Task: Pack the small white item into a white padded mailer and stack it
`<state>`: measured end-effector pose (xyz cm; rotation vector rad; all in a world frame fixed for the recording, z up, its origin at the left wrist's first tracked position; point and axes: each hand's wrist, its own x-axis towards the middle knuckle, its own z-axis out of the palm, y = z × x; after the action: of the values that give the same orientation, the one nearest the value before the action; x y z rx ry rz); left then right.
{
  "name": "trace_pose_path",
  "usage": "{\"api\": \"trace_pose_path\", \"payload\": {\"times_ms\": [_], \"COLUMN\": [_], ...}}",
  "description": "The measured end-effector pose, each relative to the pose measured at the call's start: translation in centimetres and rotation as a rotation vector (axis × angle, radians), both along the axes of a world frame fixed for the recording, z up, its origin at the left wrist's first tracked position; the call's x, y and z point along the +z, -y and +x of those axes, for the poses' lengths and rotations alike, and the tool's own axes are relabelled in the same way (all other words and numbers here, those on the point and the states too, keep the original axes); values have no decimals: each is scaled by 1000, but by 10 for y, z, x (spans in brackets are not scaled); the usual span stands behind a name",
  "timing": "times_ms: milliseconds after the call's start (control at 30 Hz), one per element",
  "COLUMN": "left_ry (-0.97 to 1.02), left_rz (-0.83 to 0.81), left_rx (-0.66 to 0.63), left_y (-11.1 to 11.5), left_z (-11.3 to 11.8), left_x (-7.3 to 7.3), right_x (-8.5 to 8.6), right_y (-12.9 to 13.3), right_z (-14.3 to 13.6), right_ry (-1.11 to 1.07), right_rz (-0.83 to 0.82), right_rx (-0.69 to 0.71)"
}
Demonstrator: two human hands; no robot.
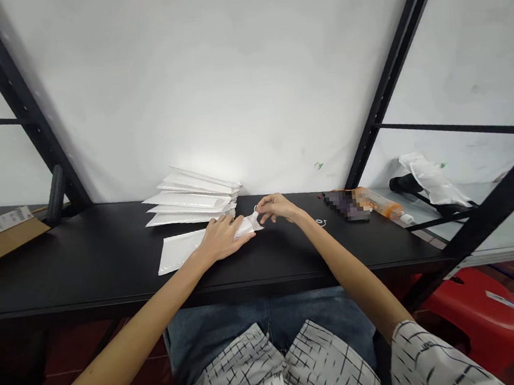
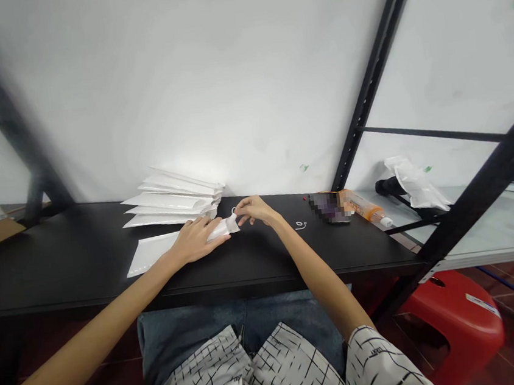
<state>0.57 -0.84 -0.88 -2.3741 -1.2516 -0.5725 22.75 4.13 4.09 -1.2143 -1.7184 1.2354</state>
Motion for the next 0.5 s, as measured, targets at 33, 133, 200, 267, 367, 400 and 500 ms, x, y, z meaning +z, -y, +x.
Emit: {"api": "trace_pose_path", "payload": {"times_ms": [33, 133, 200, 267, 367, 400, 500], "left_ry": [-2, -9, -3, 7, 6, 5, 18], "left_rz": [-1, -5, -9, -11, -22, -28, -40], "left_rx": [3, 7, 3, -7, -29, -35, -33], "left_y": [0, -1, 0, 0, 2, 2, 2], "left_z": [0, 0, 0, 0, -1, -1, -2], "left_x": [0, -1, -1, -1, -1, 0, 1], "right_x": [1, 1, -2, -7, -18, -21, -23], "right_y": [-1, 0, 2, 4, 7, 8, 8], "right_z": [4, 12, 11, 4, -13, -18, -23], "right_ry": [46, 177, 235, 250, 198, 174, 154], "right_rz": [24, 24, 10, 37, 133, 160, 189], "right_rx": [6, 64, 124, 186, 304, 343, 397]}}
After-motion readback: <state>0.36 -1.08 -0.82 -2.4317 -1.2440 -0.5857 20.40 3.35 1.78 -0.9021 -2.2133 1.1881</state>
